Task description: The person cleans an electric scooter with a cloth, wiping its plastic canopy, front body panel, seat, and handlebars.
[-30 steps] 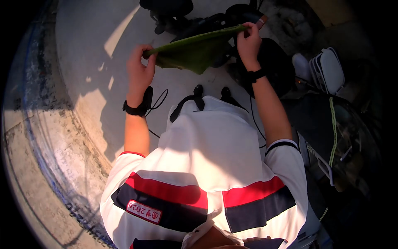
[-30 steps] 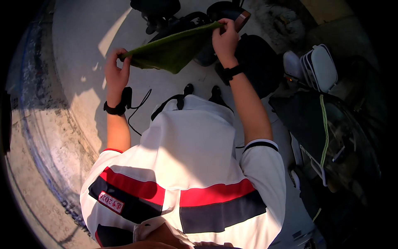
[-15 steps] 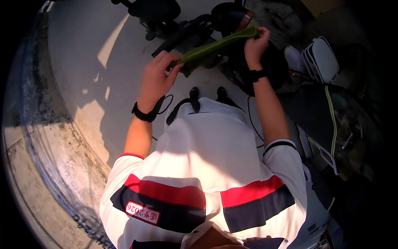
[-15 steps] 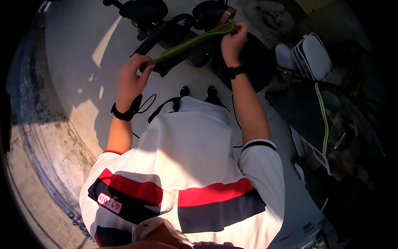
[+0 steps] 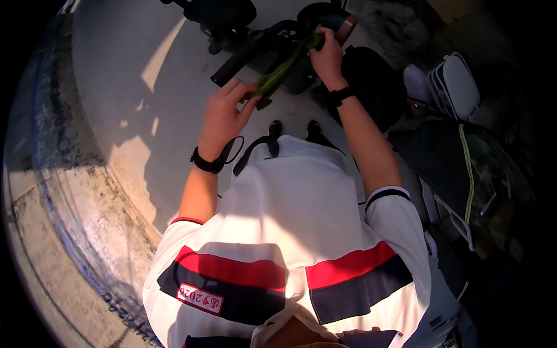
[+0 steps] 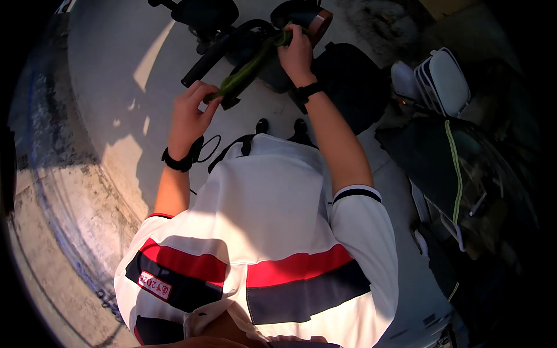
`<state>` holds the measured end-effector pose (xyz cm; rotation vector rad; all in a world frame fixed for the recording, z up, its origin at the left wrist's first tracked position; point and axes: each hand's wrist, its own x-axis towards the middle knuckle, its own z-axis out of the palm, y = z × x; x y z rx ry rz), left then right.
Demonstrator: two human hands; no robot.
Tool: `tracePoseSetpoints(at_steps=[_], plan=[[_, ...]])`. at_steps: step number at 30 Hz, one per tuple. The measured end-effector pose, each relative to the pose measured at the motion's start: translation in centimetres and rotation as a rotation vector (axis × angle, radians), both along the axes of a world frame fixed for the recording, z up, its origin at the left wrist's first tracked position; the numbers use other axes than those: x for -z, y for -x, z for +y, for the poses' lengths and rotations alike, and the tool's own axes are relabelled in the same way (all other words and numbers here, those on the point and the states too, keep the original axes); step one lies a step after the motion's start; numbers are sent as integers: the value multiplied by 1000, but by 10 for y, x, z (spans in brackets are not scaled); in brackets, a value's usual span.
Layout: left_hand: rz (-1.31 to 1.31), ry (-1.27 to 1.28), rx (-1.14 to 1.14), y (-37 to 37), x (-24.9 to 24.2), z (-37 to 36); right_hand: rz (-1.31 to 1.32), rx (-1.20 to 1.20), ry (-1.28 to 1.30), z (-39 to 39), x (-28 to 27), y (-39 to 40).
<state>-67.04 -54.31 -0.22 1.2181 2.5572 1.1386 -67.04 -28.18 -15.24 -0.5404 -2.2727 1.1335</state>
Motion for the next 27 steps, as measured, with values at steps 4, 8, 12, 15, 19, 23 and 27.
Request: tracePoseSetpoints(at_steps=[4,8,12,15,19,23,27], plan=[[-12,-10,-14,-2,12,-1,60,-34,-97,3,-1,9],[-25,-4,-22,-3,19,1,192,-149,-92,0,-25,8],[-36,-20,-18,-2,20,3,274,-203,-58,-6,-27,1],[-13,-30,-8,3,21,2,292,-164,-112,-2,-18,3],[-33,-33,-29,3,16,2,95,-48,-49,5,-11,1],[-13,-47,-30,6,16,-2,59,37,-72,13,15,-6],[-41,-102,39,1,15,-9,50,71,-26,7,12,-20]])
